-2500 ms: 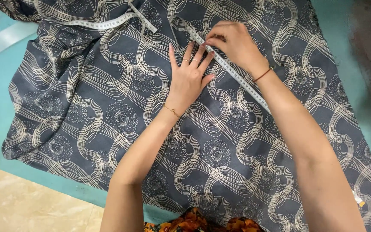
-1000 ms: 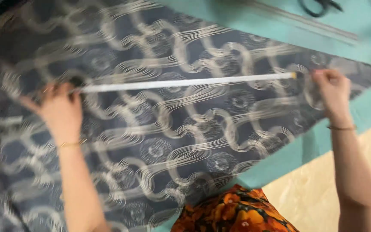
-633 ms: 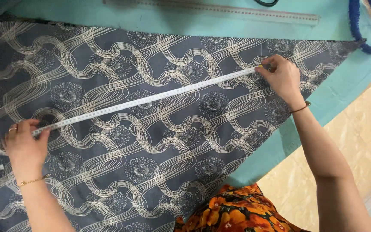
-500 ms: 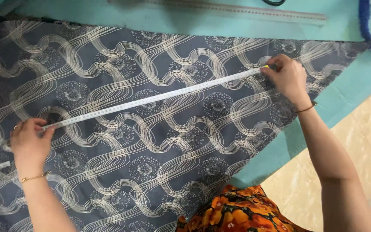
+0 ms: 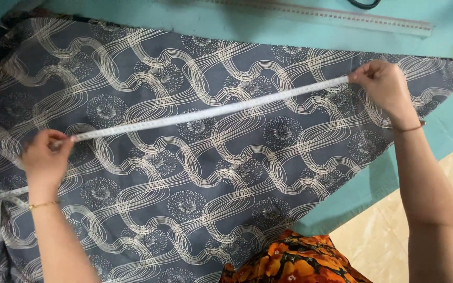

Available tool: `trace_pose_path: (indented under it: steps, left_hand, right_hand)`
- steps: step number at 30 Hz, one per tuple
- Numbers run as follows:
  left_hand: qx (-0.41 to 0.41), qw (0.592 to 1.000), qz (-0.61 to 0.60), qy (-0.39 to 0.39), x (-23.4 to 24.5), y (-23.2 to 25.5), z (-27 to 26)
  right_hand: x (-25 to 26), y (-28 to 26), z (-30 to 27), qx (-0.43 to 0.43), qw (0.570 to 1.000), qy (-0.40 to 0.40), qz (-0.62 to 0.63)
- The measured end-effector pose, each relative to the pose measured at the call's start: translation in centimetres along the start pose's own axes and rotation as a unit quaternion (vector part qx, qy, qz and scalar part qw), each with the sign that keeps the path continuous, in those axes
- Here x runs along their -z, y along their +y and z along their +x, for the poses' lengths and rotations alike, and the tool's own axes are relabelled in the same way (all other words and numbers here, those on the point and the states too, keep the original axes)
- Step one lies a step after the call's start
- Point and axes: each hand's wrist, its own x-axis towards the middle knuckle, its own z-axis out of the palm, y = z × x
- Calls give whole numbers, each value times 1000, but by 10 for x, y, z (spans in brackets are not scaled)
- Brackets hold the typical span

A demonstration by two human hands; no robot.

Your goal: The person measures a large piece of patterned fabric laid on a table using a measuring tape and marks it with chalk. They then use a clear ruler to draw straight lines on the fabric with the chalk.

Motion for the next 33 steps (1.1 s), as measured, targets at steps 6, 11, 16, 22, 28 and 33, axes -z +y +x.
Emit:
trace_pose_path:
  steps: [6,11,16,22,28,33]
  left_hand:
    - [-90,986,92,104,-11,-8,59]
    - [-135,960,194,148,-39,-44,112]
    - [-163,958,177,160,-36,-33,119]
    - [-174,959,179,136,-37,-48,122]
    - [-184,965,133,127,-31,-37,124]
    - [-214,951,170,147,-32,-31,127]
  right_hand:
    - [0,-8,25,-7,1000,-2,-3]
    - [0,-14,27,11,1000,5,-13]
    - [-1,-10,8,20,995,52,-79]
    - [-4,-64,-42,21,984,65,-163]
    - [-22,-51,-53,90,968,90,-218]
    - [-27,-58,-53,74,958,86,-264]
